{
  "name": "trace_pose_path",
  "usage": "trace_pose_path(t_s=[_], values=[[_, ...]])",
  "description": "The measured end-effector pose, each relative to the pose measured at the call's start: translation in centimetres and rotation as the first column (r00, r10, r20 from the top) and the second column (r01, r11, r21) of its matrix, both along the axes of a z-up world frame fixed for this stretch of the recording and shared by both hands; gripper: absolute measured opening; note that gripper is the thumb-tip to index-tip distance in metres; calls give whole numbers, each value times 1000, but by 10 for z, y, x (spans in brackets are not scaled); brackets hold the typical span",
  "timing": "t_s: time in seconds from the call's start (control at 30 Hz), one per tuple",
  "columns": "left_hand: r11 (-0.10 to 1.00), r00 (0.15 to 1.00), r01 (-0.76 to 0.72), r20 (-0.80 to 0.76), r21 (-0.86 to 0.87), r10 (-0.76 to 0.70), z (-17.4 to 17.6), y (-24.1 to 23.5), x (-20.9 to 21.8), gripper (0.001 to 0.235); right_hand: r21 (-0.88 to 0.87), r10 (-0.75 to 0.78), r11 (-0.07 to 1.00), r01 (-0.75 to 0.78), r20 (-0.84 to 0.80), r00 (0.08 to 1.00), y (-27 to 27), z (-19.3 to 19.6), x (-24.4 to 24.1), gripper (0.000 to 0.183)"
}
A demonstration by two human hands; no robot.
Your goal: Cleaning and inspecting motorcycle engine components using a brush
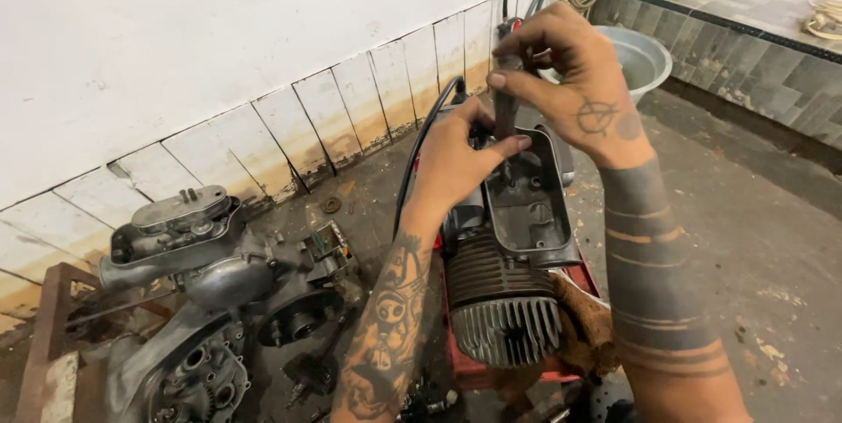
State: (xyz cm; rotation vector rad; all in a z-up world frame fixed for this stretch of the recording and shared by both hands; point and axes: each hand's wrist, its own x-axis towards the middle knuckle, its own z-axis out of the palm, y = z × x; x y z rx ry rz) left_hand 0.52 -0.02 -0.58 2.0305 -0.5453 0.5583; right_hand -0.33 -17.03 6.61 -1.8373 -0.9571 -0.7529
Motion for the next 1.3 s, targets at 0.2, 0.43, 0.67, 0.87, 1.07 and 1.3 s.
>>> trace_pose_path(t_s=[0.2,0.43,0.67,0.87,1.07,1.3], values=[[988,987,152,53,14,-153,-5,7,2,45,67,72,996,-67,-81,994,-2,3,-1,27],[998,999,50,-3,-36,-50,-2,4,-1,34,-24,-75,997,76,22,997,3,1,-1,24],[983,982,180,64,-47,-177,-2,8,-2,35,-35,-19,999,19,-9,1000,1,5,-5,24],[996,997,72,22,-53,-70,-2,4,1,32,-45,-31,998,33,37,999,4,5,-6,18],[993,992,114,56,45,-116,-5,7,4,46,-41,9,999,-11,-37,999,3,8,-8,45],[1000,1000,-7,10,6,7,-2,1,3,45,-43,-37,998,39,51,998,7,2,-2,22]])
